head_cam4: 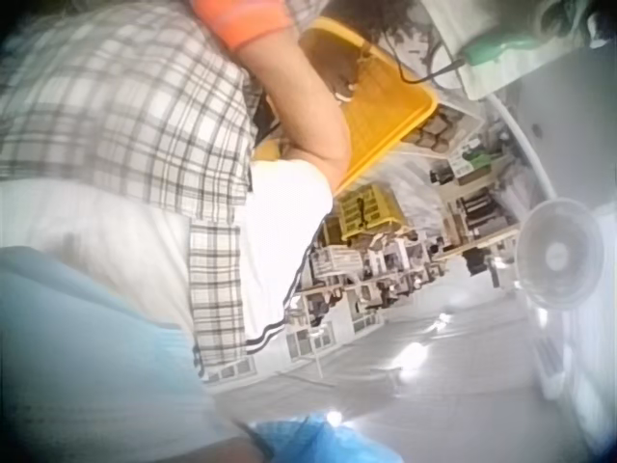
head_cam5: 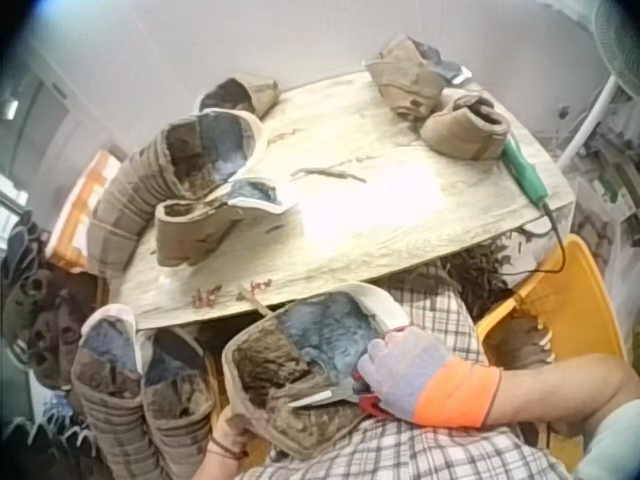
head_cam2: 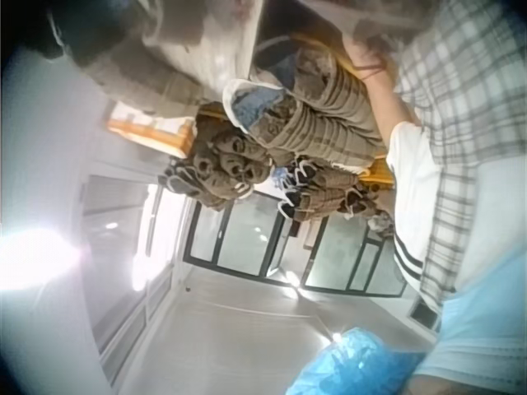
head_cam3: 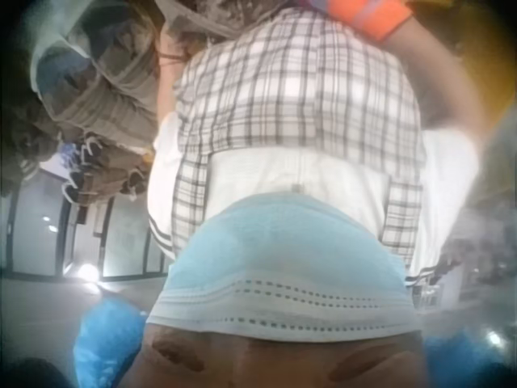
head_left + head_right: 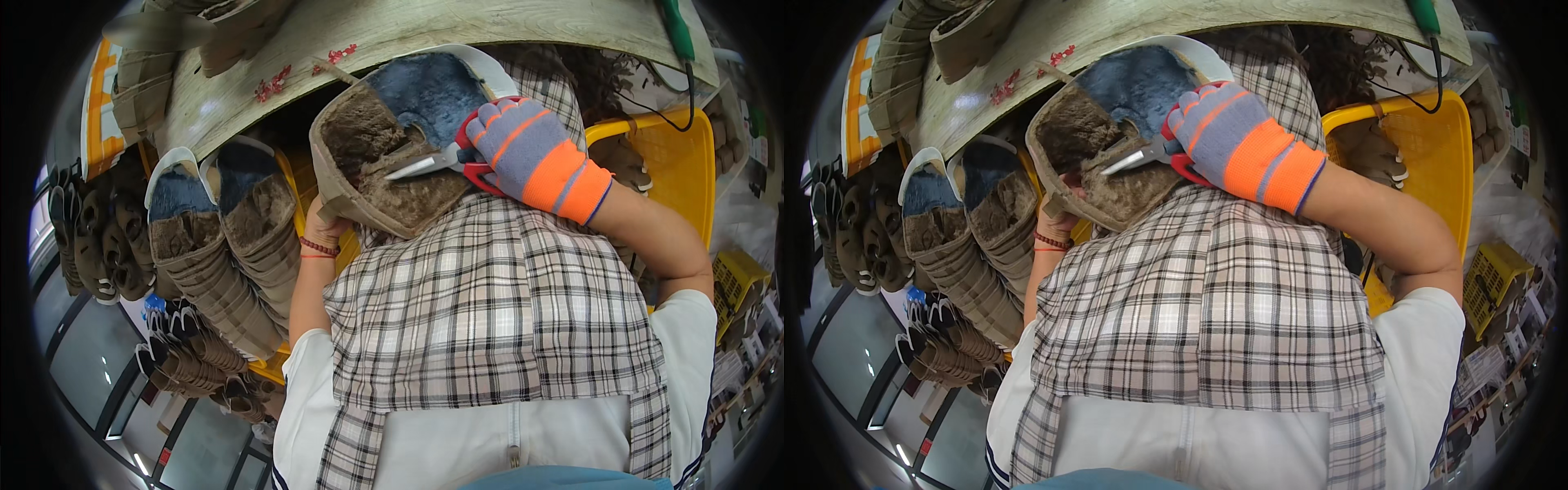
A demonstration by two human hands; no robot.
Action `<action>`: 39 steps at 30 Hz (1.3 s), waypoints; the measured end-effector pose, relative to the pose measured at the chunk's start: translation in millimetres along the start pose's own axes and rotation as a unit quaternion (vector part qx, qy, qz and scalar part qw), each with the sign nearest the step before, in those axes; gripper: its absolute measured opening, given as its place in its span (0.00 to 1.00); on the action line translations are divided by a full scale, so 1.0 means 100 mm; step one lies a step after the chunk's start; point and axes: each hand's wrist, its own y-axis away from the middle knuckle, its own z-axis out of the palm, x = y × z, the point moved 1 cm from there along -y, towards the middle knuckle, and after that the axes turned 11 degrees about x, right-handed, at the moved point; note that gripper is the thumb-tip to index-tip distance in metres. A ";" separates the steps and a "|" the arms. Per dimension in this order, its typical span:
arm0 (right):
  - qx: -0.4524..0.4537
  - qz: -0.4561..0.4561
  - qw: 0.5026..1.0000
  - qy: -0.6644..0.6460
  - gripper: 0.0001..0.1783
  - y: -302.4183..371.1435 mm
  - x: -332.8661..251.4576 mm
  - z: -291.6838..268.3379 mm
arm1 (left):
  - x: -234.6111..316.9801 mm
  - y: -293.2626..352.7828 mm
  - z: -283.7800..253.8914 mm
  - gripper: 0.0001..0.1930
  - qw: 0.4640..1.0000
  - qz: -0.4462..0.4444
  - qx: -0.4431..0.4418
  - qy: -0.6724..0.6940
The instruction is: The person trims the fuzzy lining inside several beige boots using scissors and a green electric trimmer. They handle each boot one at a time, cutting and trimming the interior lining, then placing the finished boots into a yellow bin.
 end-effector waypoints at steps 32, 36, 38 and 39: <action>0.049 0.068 0.996 0.029 0.17 0.27 0.13 -0.15 | -0.16 -0.53 -0.11 0.21 0.970 0.212 0.113 -0.028; 0.039 0.066 0.997 -0.012 0.17 0.12 0.00 -0.19 | -0.17 -0.61 -0.26 0.21 0.967 0.222 0.123 -0.020; 0.036 0.045 0.998 -0.041 0.13 0.02 -0.09 -0.11 | -0.17 -0.63 -0.28 0.20 0.965 0.227 0.132 -0.015; 0.012 0.045 0.999 -0.026 0.12 -0.03 -0.15 -0.04 | -0.16 -0.61 -0.27 0.20 0.964 0.228 0.135 -0.011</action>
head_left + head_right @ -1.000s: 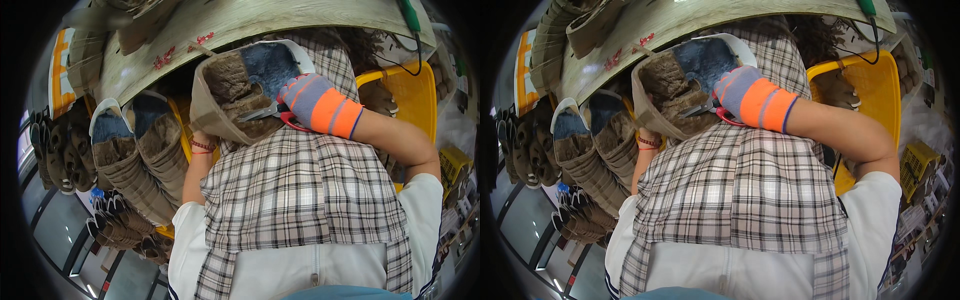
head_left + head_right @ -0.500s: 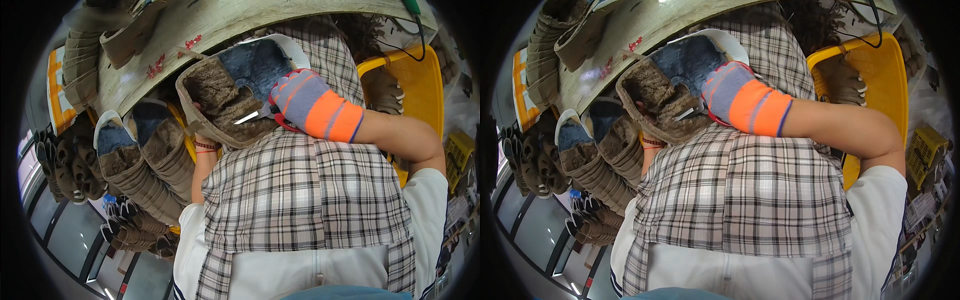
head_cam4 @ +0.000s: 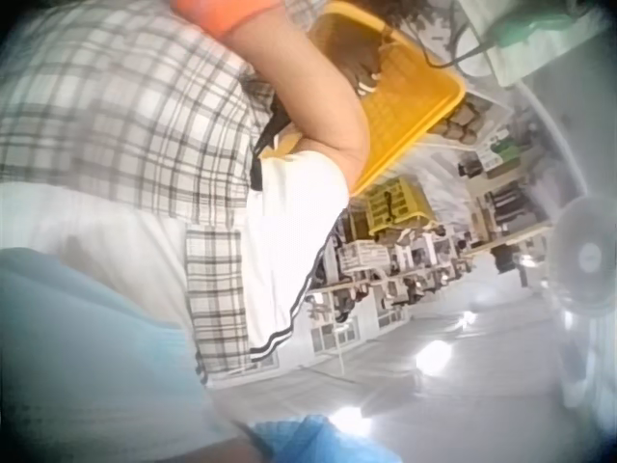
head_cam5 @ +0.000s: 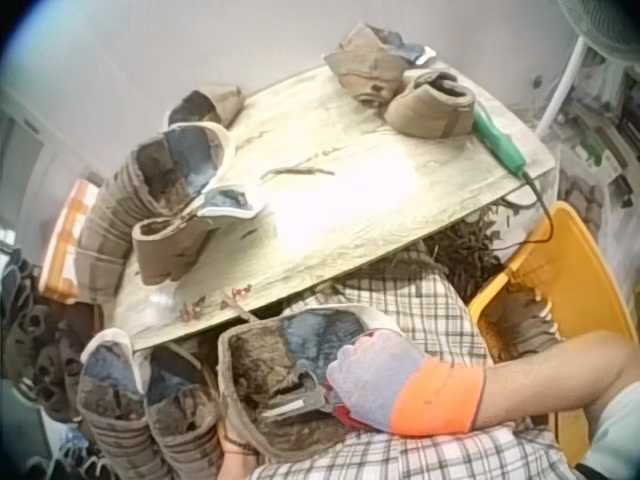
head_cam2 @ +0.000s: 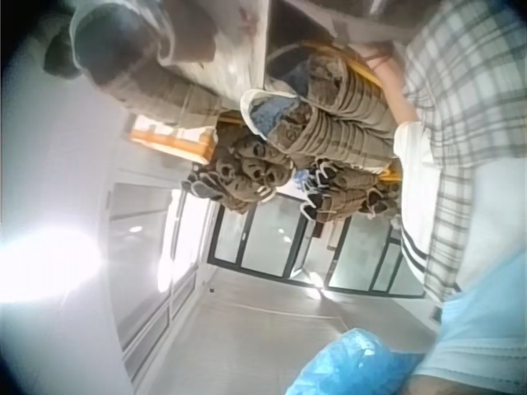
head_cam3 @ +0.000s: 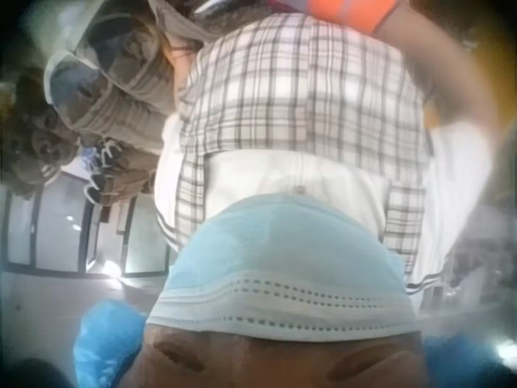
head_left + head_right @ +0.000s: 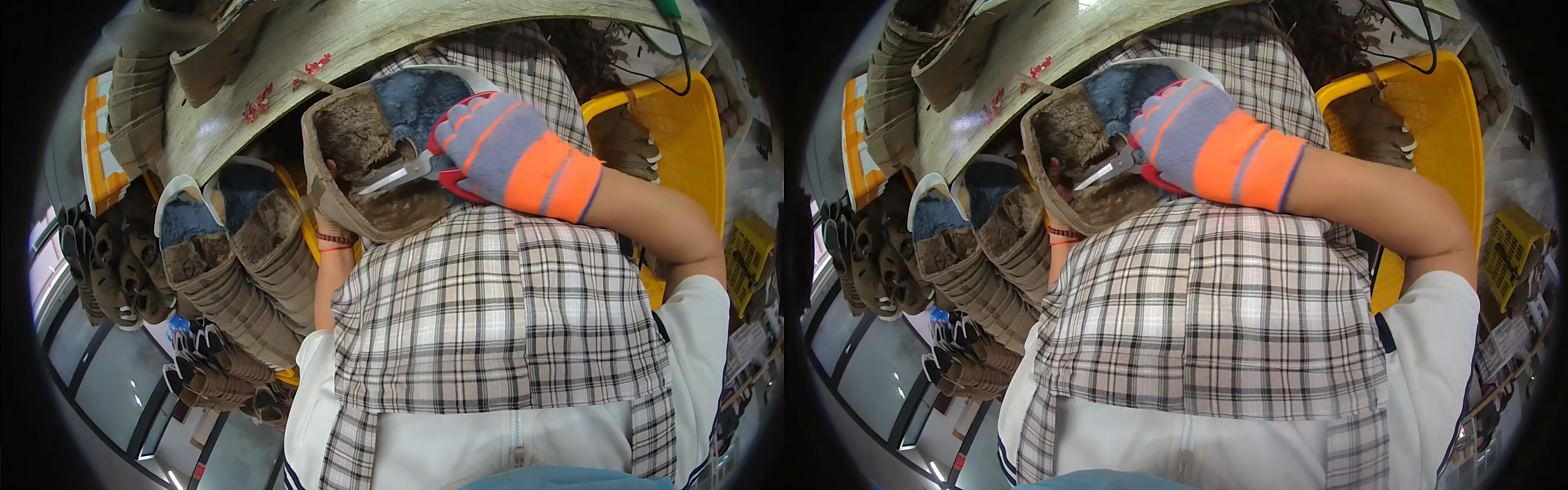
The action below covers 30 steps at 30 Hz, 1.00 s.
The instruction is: The person trims the fuzzy lining inside several beige boots using scissors and a green electric trimmer. They handle each boot one at a time, cutting and trimming the interior lining, then placing the finished boots into a yellow bin.
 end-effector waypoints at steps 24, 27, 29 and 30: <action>-0.054 0.027 0.998 0.007 0.07 0.09 0.03 0.20 | 0.53 0.55 0.06 0.15 0.984 -0.124 -0.044 -0.122; -0.013 0.022 1.000 0.011 0.07 0.10 0.04 0.16 | 0.49 0.51 -0.04 0.16 0.982 -0.130 -0.031 -0.130; 0.010 0.013 1.000 0.021 0.07 0.07 0.01 0.19 | 0.50 0.51 -0.06 0.16 0.981 -0.148 -0.026 -0.120; 0.010 0.005 1.000 0.021 0.07 0.05 -0.01 0.20 | 0.51 0.52 -0.05 0.17 0.981 -0.139 -0.028 -0.131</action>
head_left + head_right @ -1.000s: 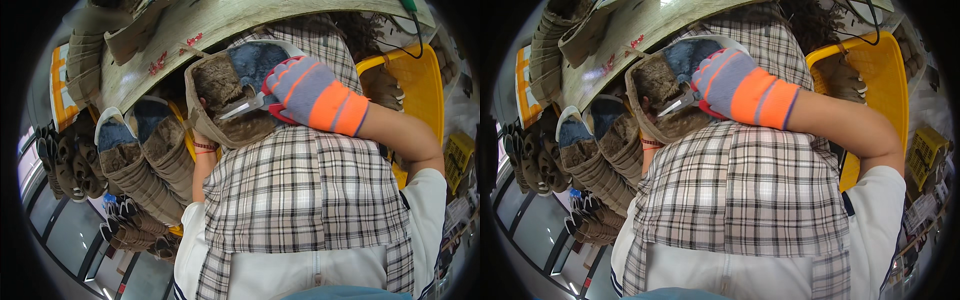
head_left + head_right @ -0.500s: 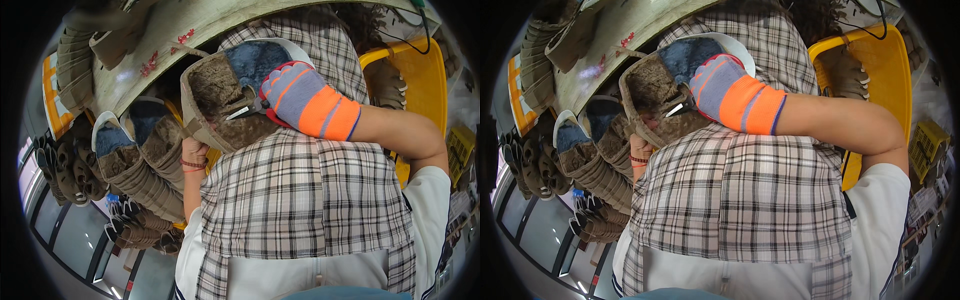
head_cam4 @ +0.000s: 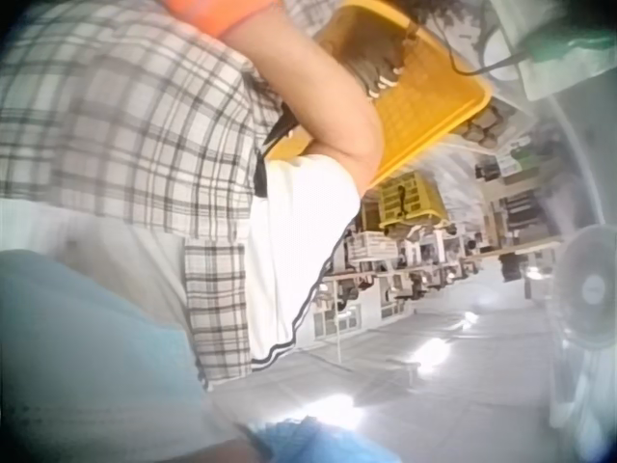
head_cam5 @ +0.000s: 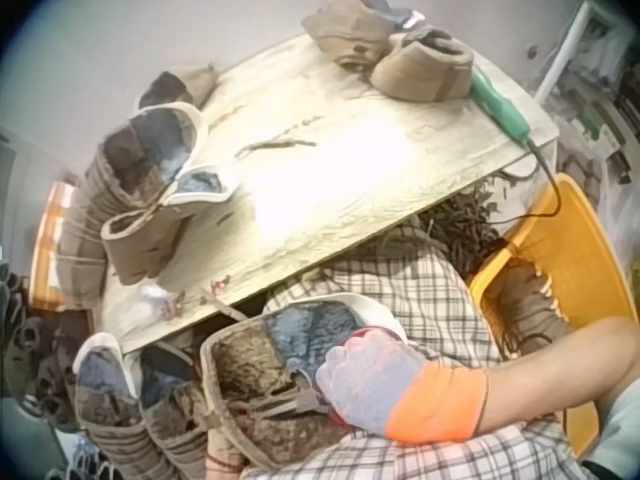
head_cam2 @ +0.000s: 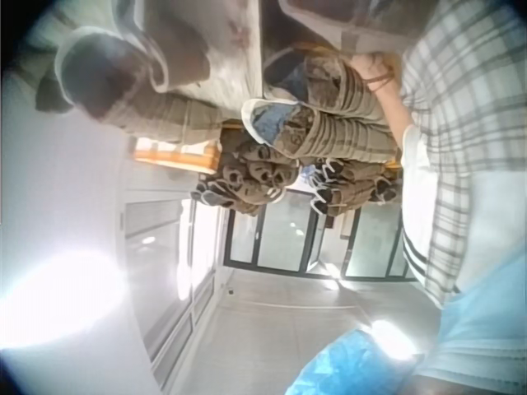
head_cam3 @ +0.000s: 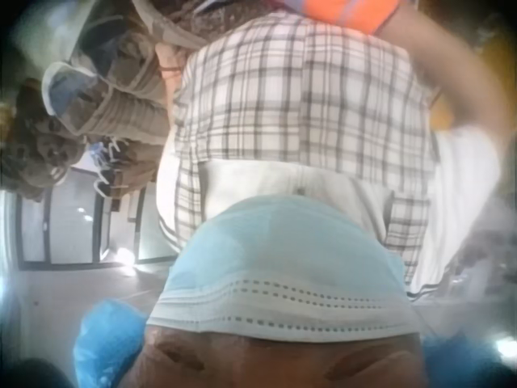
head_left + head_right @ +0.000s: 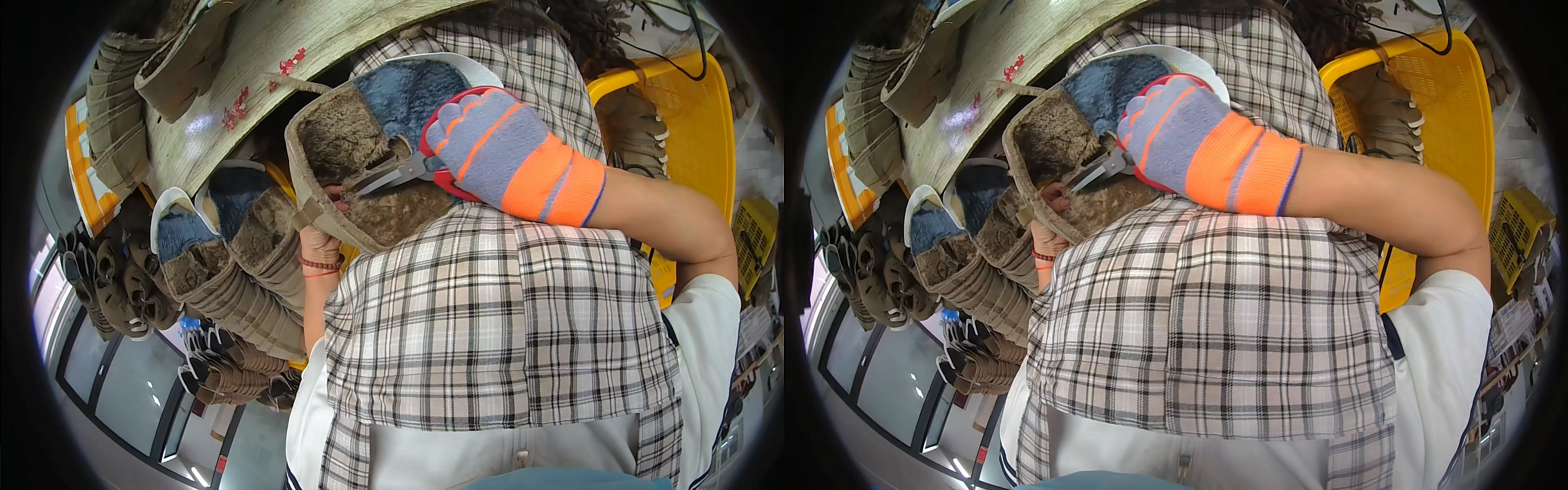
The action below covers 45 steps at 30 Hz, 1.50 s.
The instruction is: The person trims the fuzzy lining inside several beige boots using scissors and a green electric trimmer. They handle each boot one at a time, cutting and trimming the interior lining, then placing the finished boots into a yellow bin.
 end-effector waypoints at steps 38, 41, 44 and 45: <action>-0.126 0.021 0.992 -0.021 0.10 -0.16 -0.13 -0.04 | 0.12 0.13 0.17 0.17 1.000 0.016 0.006 -0.004; -0.083 0.059 0.994 -0.046 0.16 -0.05 0.07 -0.21 | 0.13 0.14 0.21 0.18 1.000 0.021 0.009 -0.021; 0.000 0.110 0.987 -0.114 0.29 0.10 0.20 -0.22 | 0.13 0.13 0.18 0.19 0.997 0.013 -0.062 0.051; -0.002 0.131 0.983 -0.128 0.31 0.08 0.20 -0.26 | 0.13 0.14 0.19 0.19 0.994 0.003 -0.072 0.081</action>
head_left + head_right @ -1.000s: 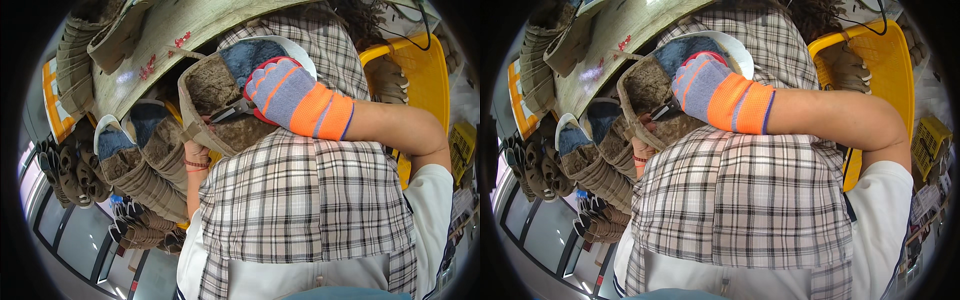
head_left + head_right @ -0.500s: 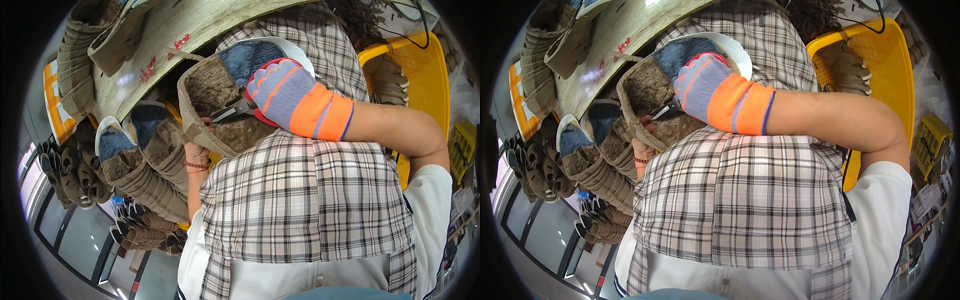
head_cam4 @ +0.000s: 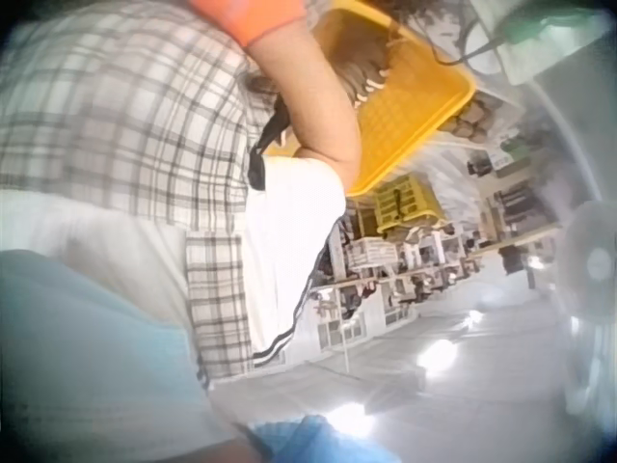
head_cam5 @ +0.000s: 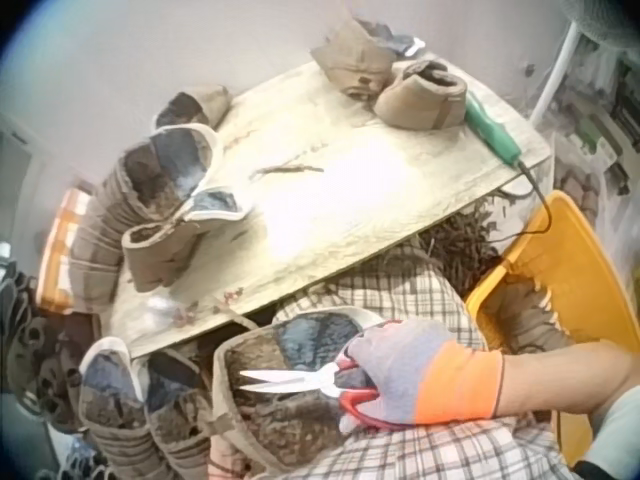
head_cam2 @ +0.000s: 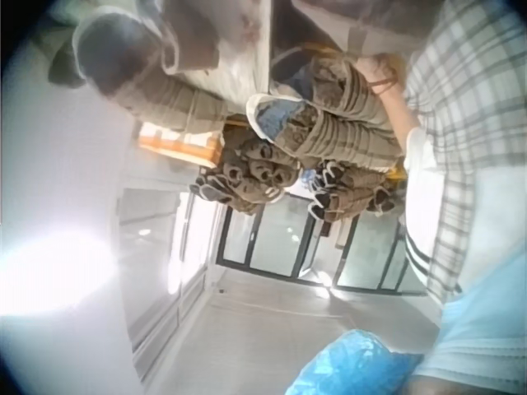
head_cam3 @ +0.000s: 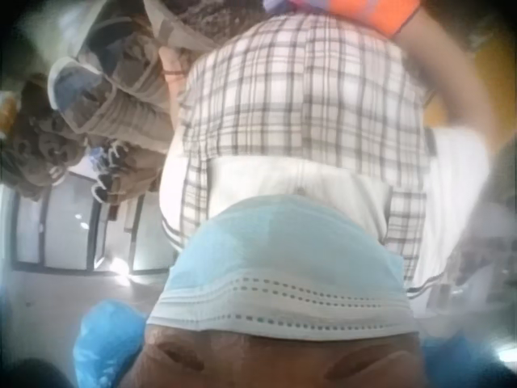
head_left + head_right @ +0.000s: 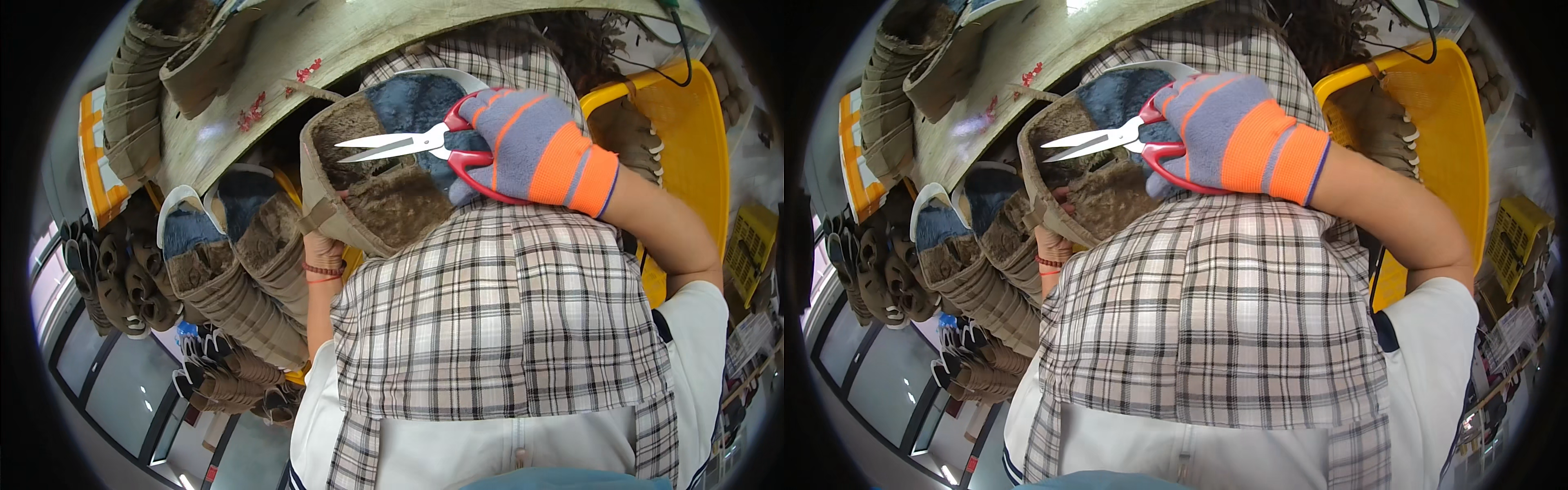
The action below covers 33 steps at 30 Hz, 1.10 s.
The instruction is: The person trims the fuzzy lining inside several beige boots using scissors and a green electric trimmer. They handle each boot one at a time, cutting and trimming the interior lining, then placing the finished boots into a yellow bin.
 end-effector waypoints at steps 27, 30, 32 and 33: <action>0.102 0.127 0.569 -0.806 0.31 0.51 0.85 -0.01 | 0.37 0.48 2.43 0.08 0.787 0.479 -0.249 -0.300; 0.108 0.126 0.483 -0.860 0.29 0.63 1.04 0.00 | 0.62 0.32 2.21 0.08 0.774 0.563 -0.118 -0.263; 0.181 0.139 0.614 -0.755 0.24 0.61 1.35 0.02 | 0.95 -0.08 1.87 0.09 0.815 0.572 0.059 -0.069; 0.217 0.151 0.673 -0.691 0.23 0.60 1.52 0.03 | 1.16 -0.32 1.57 0.09 0.839 0.518 0.164 0.009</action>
